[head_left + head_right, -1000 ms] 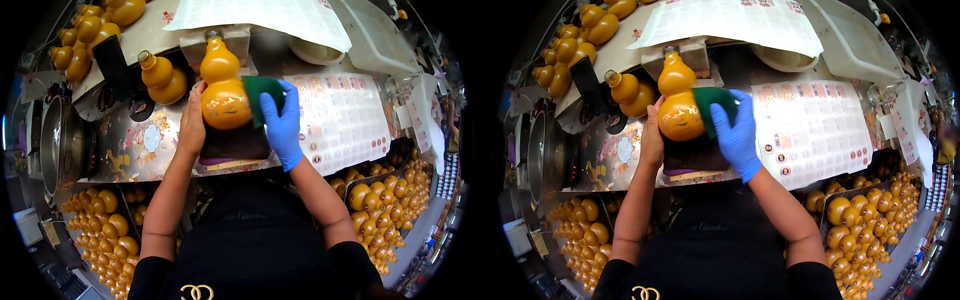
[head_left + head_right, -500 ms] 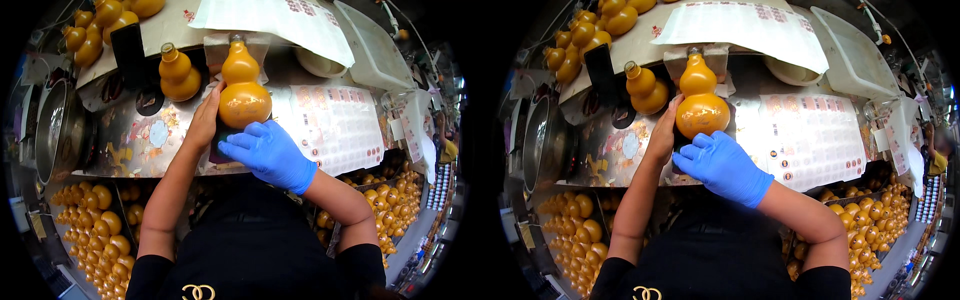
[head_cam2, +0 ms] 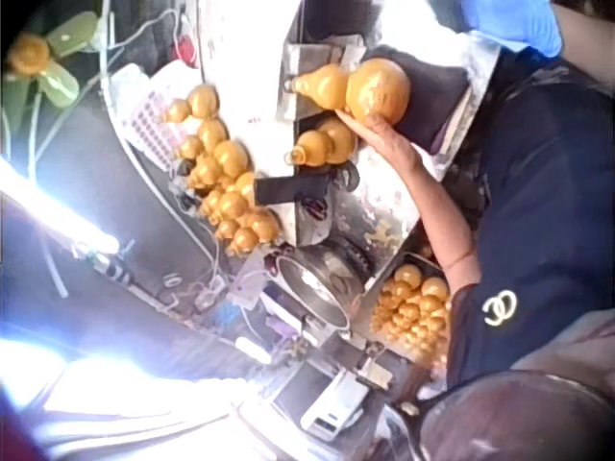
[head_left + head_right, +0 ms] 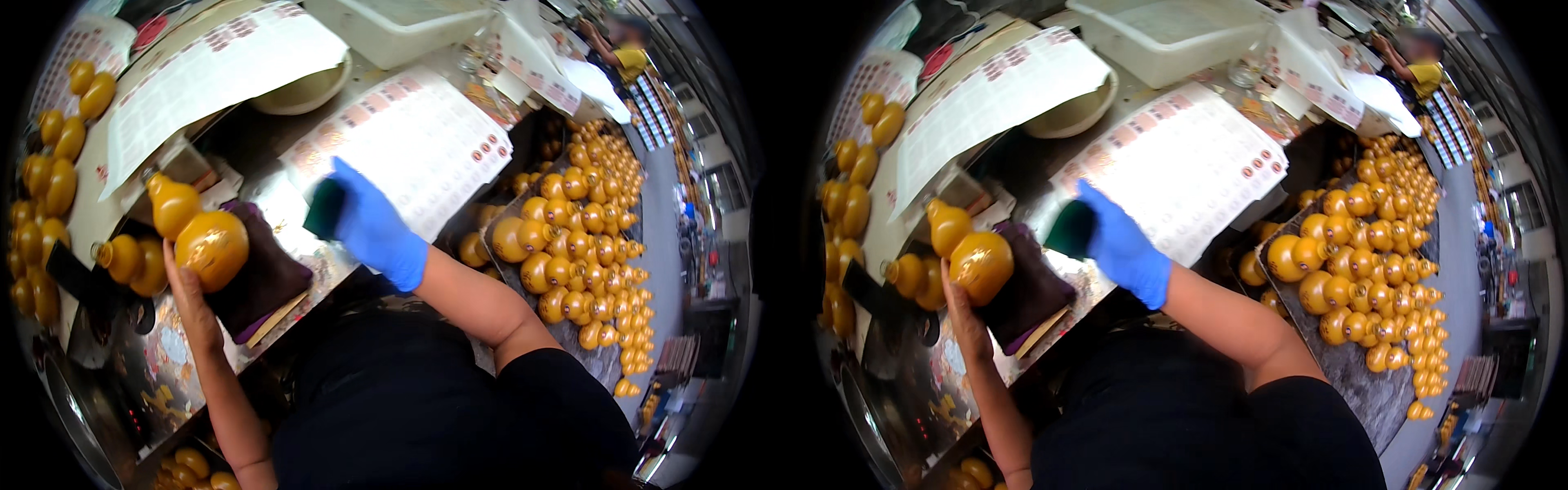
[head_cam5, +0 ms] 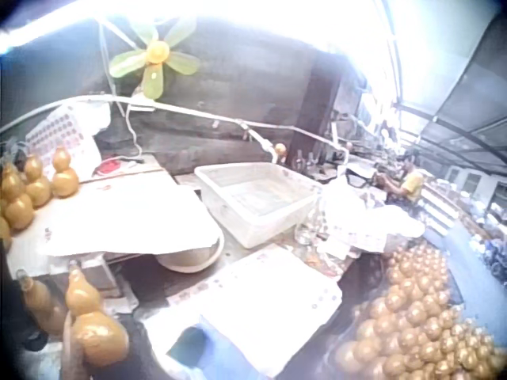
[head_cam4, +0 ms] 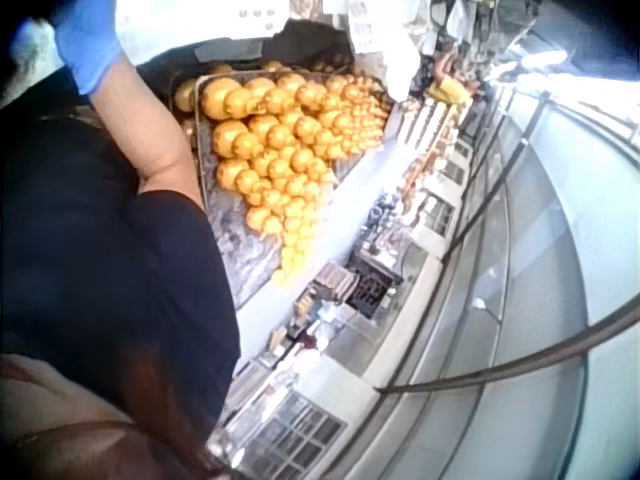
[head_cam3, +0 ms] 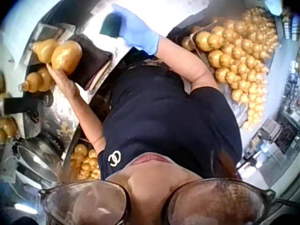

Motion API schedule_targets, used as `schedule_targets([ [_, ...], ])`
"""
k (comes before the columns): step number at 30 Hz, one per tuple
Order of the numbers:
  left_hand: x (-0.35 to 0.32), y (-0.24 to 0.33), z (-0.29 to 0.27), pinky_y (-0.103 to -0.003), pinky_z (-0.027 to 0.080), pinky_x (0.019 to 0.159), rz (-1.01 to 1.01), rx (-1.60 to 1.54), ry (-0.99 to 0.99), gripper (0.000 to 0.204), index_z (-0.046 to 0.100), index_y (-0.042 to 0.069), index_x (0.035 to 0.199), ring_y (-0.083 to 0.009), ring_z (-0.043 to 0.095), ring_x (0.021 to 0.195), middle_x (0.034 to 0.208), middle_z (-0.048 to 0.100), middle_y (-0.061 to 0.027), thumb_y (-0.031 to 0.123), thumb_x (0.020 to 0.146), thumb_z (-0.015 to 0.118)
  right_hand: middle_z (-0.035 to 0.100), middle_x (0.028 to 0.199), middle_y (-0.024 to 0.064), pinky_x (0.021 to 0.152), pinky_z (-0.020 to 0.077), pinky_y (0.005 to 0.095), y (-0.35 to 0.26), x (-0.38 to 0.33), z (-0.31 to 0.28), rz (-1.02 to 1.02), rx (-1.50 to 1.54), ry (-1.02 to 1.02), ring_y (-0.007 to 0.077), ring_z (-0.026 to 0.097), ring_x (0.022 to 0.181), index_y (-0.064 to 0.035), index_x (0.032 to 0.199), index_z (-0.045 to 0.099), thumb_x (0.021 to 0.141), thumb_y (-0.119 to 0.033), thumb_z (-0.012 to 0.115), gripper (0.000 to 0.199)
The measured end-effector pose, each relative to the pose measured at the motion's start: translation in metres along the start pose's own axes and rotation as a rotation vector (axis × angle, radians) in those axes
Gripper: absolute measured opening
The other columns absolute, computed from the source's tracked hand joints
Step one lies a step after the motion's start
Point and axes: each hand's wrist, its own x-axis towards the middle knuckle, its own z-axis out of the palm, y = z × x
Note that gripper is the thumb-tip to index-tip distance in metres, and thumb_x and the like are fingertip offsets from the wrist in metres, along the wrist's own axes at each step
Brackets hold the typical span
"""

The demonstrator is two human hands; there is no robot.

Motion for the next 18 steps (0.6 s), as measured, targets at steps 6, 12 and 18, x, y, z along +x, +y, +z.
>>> schedule_targets([
  [6,-0.003,0.008,0.007,-0.037,0.022,0.114,-0.041,-0.120,0.016,0.071,0.020,0.005,0.151,-0.0252,0.033,0.137,0.149,0.030,-0.0138,0.051,0.100,0.037,0.052,0.070,-0.0020,0.052,0.0424,0.0250,-0.087,-0.057,-0.150,-0.859,-0.623,1.010,0.0096,0.050,0.057,-0.0085,0.084,0.057,0.085,-0.029,0.071,0.025],
  [12,-0.004,0.005,0.007,-0.038,0.024,0.114,-0.056,-0.179,0.024,0.068,0.021,0.005,0.150,-0.0254,0.034,0.136,0.148,0.032,-0.0138,0.049,0.100,0.036,0.060,0.090,0.0035,0.078,0.0454,0.0287,-0.134,-0.076,-0.214,-0.561,-0.456,1.126,0.0122,0.054,0.082,-0.0030,0.097,0.062,0.078,-0.023,0.079,0.033],
  [18,-0.004,0.006,0.007,-0.038,0.024,0.113,-0.070,-0.177,0.013,0.067,0.023,0.006,0.150,-0.0254,0.036,0.134,0.147,0.034,-0.0134,0.048,0.100,0.038,0.056,0.075,-0.0015,0.056,0.0403,0.0242,-0.119,-0.077,-0.219,-0.646,-0.245,0.938,0.0101,0.051,0.061,-0.0095,0.095,0.062,0.084,-0.024,0.073,0.021],
])
